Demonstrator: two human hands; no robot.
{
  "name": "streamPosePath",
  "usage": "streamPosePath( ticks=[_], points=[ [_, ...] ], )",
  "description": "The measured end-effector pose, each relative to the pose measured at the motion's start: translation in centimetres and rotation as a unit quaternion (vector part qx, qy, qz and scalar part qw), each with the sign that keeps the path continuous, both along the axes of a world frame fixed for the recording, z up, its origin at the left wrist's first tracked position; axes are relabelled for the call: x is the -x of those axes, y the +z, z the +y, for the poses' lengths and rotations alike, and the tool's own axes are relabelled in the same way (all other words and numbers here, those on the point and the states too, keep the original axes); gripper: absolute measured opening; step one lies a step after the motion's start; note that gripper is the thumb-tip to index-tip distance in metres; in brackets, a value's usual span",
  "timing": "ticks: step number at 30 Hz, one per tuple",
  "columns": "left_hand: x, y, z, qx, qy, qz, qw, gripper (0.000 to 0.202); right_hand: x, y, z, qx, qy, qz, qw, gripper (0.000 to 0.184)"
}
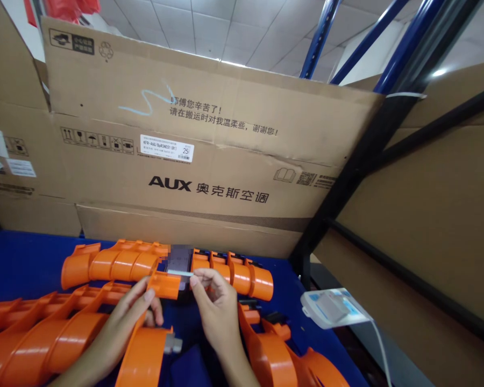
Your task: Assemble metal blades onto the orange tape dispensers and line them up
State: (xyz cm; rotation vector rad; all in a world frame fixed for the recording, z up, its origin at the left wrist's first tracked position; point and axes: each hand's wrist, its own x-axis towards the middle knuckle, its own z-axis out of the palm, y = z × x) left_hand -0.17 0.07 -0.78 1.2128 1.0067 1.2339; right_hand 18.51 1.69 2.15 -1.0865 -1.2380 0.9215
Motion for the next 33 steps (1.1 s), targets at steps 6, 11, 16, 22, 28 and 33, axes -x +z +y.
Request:
streamPosePath(
  ticks=[6,11,16,22,28,33],
  points=[
    [0.0,0.2,0.1,0.006,0.005,0.000,1.000,0.041,-0.3,-0.3,0.3,-0.010,-0.005,-0.009,1.000,0.026],
    [0.0,0.4,0.0,-0.005,-0.005,0.026,1.000,0.040,-0.3,-0.5,0.2,-0.080,0.009,-0.039,0.996,0.017],
    [0.1,0.7,0.0,-0.005,-0.026,0.048,0.998,0.039,-0.1,0.1,-0.7,-0.143,0.030,-0.128,0.981,0.013],
    [0.3,0.9,0.0,0.016,-0.036,0.040,0.998,0.039,0.7,1.2,-2.0,-0.176,0.080,-0.197,0.961,0.020],
    [0.5,1.7,0.0,0.022,0.009,0.007,1.000,0.042,0.3,0.8,-1.5,-0.163,0.076,-0.247,0.952,0.027],
    [0.5,2.9,-0.3,0.008,0.071,-0.060,0.996,0.054,0.6,-0.6,-1.2,-0.042,0.064,-0.493,0.867,0.024]
  ],
)
